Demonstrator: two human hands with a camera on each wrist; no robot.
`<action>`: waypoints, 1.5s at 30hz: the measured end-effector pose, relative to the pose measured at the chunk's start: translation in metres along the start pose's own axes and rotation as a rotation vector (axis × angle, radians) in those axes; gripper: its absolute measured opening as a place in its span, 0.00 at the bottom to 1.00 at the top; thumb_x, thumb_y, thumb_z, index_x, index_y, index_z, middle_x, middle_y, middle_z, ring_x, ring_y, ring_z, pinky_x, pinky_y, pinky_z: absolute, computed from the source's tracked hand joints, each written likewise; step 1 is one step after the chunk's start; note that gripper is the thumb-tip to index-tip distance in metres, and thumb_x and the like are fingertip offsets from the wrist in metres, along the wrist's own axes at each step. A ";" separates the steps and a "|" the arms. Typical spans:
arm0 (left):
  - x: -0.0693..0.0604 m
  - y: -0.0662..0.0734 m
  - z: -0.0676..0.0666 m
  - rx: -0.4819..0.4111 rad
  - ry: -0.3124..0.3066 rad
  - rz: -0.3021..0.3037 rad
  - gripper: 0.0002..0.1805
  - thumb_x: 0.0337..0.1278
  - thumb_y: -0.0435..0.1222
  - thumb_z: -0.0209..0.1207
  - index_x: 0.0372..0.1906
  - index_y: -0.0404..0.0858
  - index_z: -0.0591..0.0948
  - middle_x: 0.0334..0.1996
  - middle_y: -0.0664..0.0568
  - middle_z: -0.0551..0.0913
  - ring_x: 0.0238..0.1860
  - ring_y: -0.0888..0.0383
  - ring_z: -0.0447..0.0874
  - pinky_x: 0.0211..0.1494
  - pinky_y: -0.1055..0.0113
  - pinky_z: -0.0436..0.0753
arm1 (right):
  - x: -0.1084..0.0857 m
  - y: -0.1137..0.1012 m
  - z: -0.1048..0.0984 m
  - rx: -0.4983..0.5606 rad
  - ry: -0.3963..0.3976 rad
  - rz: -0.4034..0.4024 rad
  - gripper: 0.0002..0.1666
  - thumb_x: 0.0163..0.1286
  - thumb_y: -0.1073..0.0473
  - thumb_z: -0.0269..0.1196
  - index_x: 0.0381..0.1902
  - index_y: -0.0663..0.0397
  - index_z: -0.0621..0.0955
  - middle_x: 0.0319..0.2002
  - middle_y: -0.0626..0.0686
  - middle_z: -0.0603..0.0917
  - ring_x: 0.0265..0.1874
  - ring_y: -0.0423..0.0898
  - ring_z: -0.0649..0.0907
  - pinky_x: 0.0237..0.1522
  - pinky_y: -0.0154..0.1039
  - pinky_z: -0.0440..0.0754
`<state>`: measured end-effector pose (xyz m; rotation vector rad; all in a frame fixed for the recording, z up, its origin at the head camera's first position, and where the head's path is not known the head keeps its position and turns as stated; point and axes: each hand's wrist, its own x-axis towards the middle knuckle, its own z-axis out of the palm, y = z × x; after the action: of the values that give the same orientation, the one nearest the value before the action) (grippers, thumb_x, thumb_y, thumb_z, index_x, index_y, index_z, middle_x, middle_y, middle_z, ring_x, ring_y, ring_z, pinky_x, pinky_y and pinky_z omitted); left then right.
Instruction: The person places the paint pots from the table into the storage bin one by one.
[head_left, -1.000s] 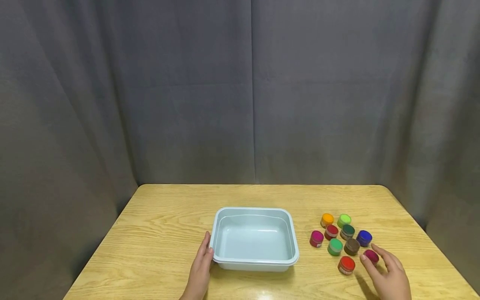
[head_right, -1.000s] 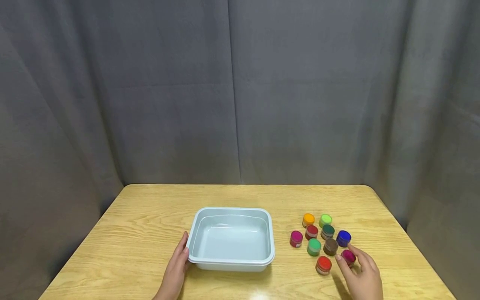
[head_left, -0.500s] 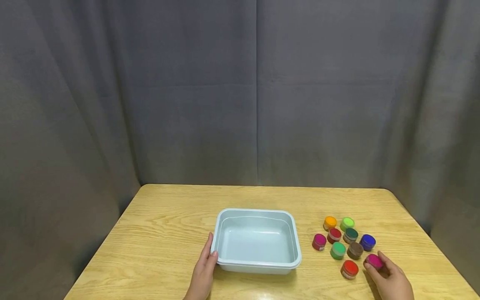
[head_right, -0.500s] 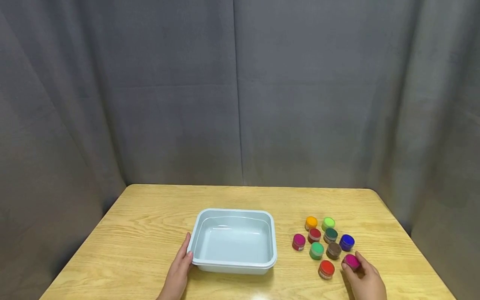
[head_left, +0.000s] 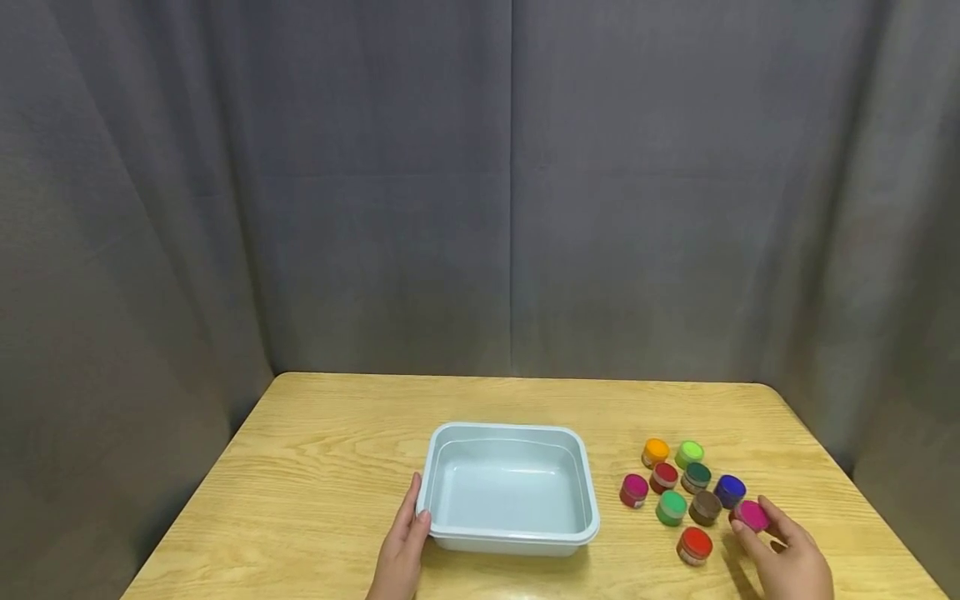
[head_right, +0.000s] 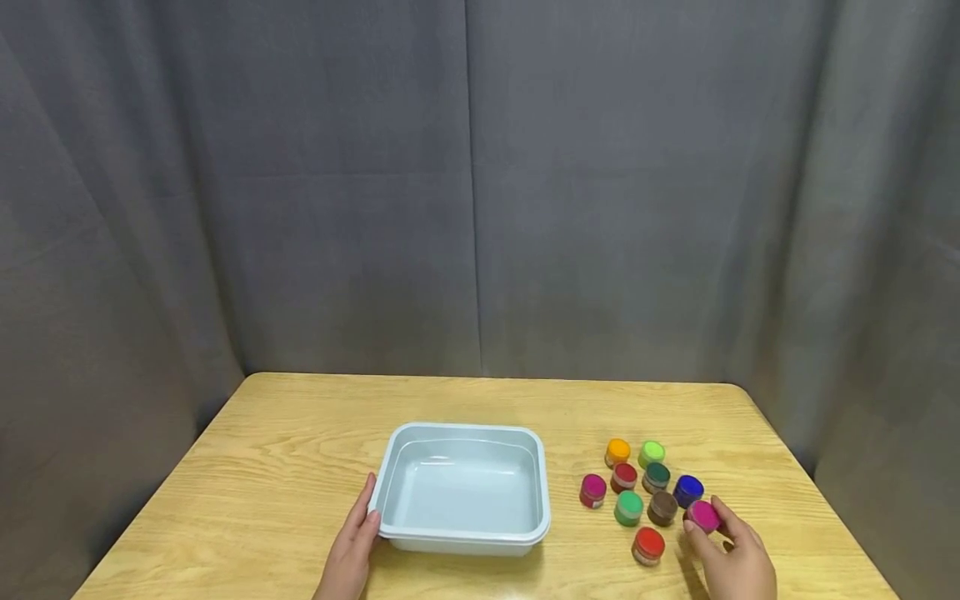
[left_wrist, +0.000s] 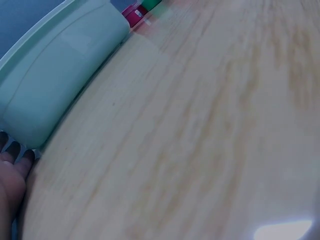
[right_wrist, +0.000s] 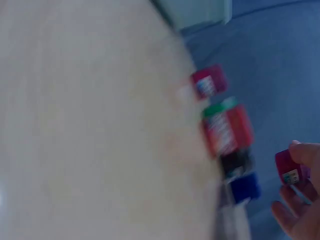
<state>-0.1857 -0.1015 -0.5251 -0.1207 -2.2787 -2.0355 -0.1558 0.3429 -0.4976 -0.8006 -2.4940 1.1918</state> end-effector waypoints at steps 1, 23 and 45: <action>-0.001 0.000 0.000 0.002 0.002 0.000 0.31 0.77 0.45 0.43 0.77 0.39 0.54 0.78 0.44 0.52 0.76 0.43 0.51 0.74 0.51 0.57 | -0.001 -0.005 -0.002 0.011 -0.003 -0.004 0.40 0.68 0.46 0.63 0.69 0.66 0.67 0.65 0.71 0.72 0.52 0.55 0.82 0.46 0.37 0.84; -0.007 -0.006 0.000 0.020 0.027 -0.028 0.31 0.76 0.47 0.44 0.77 0.41 0.57 0.77 0.47 0.55 0.76 0.44 0.52 0.74 0.63 0.59 | -0.030 -0.137 0.042 0.198 -0.434 -0.268 0.39 0.67 0.46 0.65 0.71 0.54 0.67 0.64 0.61 0.75 0.59 0.56 0.81 0.55 0.47 0.84; 0.000 -0.004 -0.001 -0.066 -0.013 0.023 0.31 0.76 0.43 0.44 0.77 0.38 0.54 0.78 0.45 0.51 0.76 0.44 0.49 0.72 0.71 0.61 | -0.055 -0.203 0.137 0.404 -0.624 -0.289 0.27 0.57 0.66 0.72 0.56 0.61 0.79 0.49 0.57 0.83 0.44 0.44 0.84 0.49 0.41 0.86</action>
<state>-0.1857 -0.1025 -0.5289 -0.1650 -2.2070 -2.1056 -0.2476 0.1205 -0.4254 0.0553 -2.5255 1.9591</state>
